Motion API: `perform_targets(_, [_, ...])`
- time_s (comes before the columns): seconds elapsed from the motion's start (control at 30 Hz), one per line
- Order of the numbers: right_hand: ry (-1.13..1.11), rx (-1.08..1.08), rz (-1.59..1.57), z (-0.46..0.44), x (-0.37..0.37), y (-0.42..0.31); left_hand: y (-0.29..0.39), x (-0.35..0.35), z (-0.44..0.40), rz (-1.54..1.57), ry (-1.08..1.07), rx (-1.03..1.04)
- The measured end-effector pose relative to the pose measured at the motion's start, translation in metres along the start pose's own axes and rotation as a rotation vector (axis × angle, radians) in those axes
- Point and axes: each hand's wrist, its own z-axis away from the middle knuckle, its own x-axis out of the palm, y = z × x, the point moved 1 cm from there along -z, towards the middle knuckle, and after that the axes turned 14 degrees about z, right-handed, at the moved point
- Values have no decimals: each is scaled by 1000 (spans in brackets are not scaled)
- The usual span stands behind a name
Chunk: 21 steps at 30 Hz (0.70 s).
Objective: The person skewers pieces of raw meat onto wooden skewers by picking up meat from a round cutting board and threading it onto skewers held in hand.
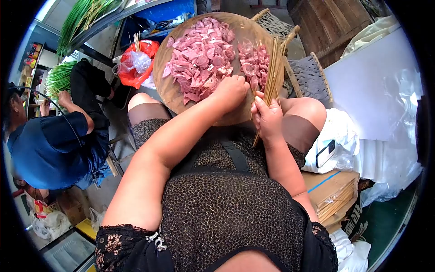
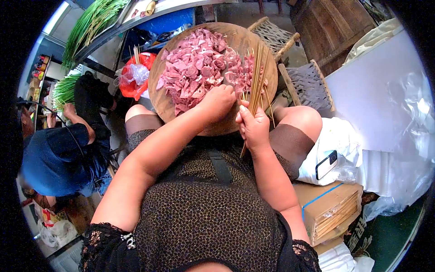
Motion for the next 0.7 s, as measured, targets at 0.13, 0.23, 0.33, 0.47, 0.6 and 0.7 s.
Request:
perform_targets(0.13, [-30, -6, 14, 2, 1, 0, 4, -9, -1, -2, -123, -75])
perform_targets(0.23, [-36, -10, 29, 2, 1, -1, -6, -25, 3, 250, 48, -89])
perform_targets(0.33, [-64, 17, 49, 5, 0, -2, -37, -48, 22, 848, 486, -268])
perform_targets(0.47, [-193, 90, 171, 5, 6, 2, -75, -72, 47, 1943, 734, -563])
perform_targets(0.6, [-298, 100, 255, 9, 16, 2, -83, -78, 59, 2100, 800, -507])
perform_targets(0.7, [-291, 112, 272, 9, 18, 7, -86, -75, 62, 2188, 784, -472])
